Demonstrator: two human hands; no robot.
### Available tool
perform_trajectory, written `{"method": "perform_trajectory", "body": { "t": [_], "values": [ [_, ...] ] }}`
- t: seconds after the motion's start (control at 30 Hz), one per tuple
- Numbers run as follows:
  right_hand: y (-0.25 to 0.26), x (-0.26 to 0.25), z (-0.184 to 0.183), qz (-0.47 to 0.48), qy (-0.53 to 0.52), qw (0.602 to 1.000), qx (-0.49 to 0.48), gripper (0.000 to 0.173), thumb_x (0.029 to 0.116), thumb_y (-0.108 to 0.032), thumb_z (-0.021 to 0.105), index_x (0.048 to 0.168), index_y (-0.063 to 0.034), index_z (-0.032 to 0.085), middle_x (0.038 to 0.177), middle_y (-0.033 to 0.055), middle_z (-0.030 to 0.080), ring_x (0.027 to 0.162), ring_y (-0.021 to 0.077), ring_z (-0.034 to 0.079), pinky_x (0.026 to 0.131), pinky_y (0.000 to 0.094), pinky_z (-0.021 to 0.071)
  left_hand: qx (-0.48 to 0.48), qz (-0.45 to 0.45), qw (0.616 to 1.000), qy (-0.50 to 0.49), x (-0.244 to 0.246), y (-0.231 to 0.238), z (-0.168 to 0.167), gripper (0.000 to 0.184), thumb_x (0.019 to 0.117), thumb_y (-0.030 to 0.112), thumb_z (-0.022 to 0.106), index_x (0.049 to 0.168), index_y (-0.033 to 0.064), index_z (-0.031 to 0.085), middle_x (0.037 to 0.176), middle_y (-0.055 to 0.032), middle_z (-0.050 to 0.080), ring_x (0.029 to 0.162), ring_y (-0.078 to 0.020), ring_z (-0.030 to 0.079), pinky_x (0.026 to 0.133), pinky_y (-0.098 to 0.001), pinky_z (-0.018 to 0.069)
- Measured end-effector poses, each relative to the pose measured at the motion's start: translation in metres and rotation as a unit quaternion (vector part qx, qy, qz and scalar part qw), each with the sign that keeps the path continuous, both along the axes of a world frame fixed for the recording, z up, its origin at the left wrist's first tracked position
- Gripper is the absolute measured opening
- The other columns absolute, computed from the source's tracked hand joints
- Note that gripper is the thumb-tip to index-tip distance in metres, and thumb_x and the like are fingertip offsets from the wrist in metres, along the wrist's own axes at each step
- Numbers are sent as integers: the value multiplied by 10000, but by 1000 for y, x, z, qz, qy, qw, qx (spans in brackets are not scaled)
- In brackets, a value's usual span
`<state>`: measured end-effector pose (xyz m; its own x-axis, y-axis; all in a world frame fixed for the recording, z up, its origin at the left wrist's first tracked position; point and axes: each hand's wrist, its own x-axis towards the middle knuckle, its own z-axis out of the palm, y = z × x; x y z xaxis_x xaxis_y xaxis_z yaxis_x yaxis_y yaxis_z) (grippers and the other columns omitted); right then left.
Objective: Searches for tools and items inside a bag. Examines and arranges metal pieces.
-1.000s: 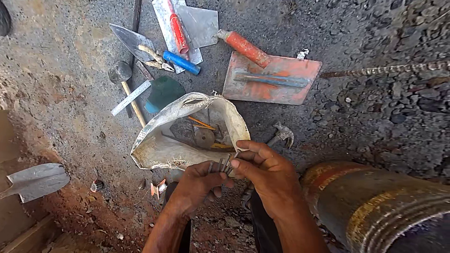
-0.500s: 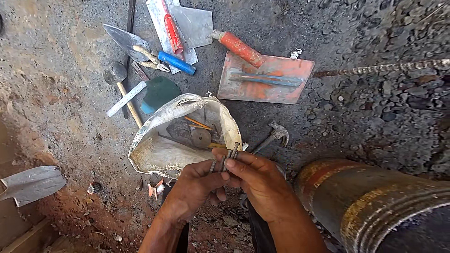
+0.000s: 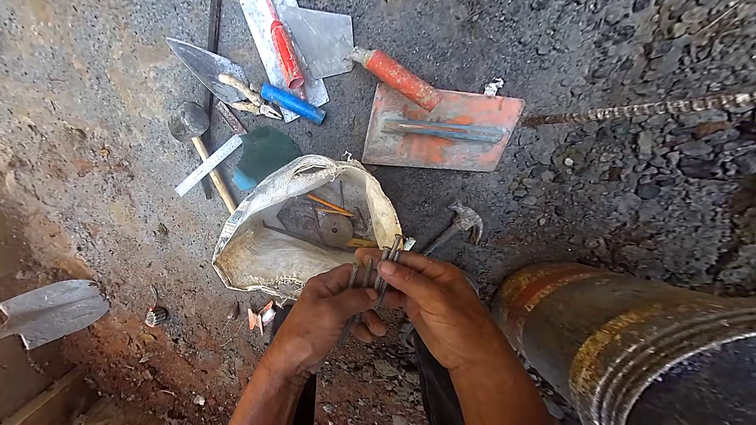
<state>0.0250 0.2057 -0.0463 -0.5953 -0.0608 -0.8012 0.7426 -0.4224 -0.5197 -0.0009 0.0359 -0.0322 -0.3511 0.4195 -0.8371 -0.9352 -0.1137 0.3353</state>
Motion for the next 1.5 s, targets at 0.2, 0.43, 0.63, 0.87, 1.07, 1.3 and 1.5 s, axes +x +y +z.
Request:
{"method": "perform_trajectory", "body": {
  "t": [0.2,0.43,0.63,0.87,1.07,1.3,1.5],
  "values": [
    [1,0,0,-3,-1,1000,-6,225,1034,-148,587,1128,-42,761,1186,108,740,915,165,719,754,272,600,1,9,1000,-14,0,0,0,187,1015,69,527,1083,-16,678,880,-212,712,672,-193,706,626,-289,609],
    [2,1,1,2,2,1000,-1,222,1026,-159,608,1137,-50,766,1193,105,742,954,181,719,794,293,599,2,-8,1000,-7,-1,-1,1,180,1011,67,547,1087,-6,693,899,-202,720,701,-186,716,647,-285,615],
    [4,1,1,1,14,1000,10,217,1024,-154,608,1128,-56,772,1174,96,742,946,179,714,808,302,601,2,-10,1000,2,-1,0,0,151,1000,52,587,1078,0,705,986,-208,728,753,-195,725,665,-287,616],
    [4,1,1,-22,1,1000,18,191,1012,-142,630,1083,-47,780,1183,99,746,934,173,719,790,291,600,8,-7,1000,-4,-1,1,0,216,1008,65,540,1130,5,708,1041,-219,728,767,-200,728,672,-291,614],
    [6,2,1,-40,2,999,15,204,1008,-163,629,1077,-44,780,1218,102,737,996,195,713,844,328,600,2,7,1000,-17,-2,-1,2,301,1026,75,459,1194,-3,696,1088,-233,716,782,-220,729,680,-319,621],
    [5,1,2,-23,-2,999,30,184,1002,-181,658,1055,-59,784,1134,84,754,893,161,706,779,285,596,-3,-17,1000,17,-2,-2,1,198,1013,52,549,1133,-3,697,1073,-229,716,829,-222,734,673,-300,618],
    [6,2,2,4,22,999,25,173,996,-154,657,1047,-52,786,1023,95,759,809,143,689,721,264,579,-39,-56,997,44,-6,2,4,148,983,28,605,1064,-12,722,957,-201,732,759,-190,719,622,-274,604]
  ]
}}
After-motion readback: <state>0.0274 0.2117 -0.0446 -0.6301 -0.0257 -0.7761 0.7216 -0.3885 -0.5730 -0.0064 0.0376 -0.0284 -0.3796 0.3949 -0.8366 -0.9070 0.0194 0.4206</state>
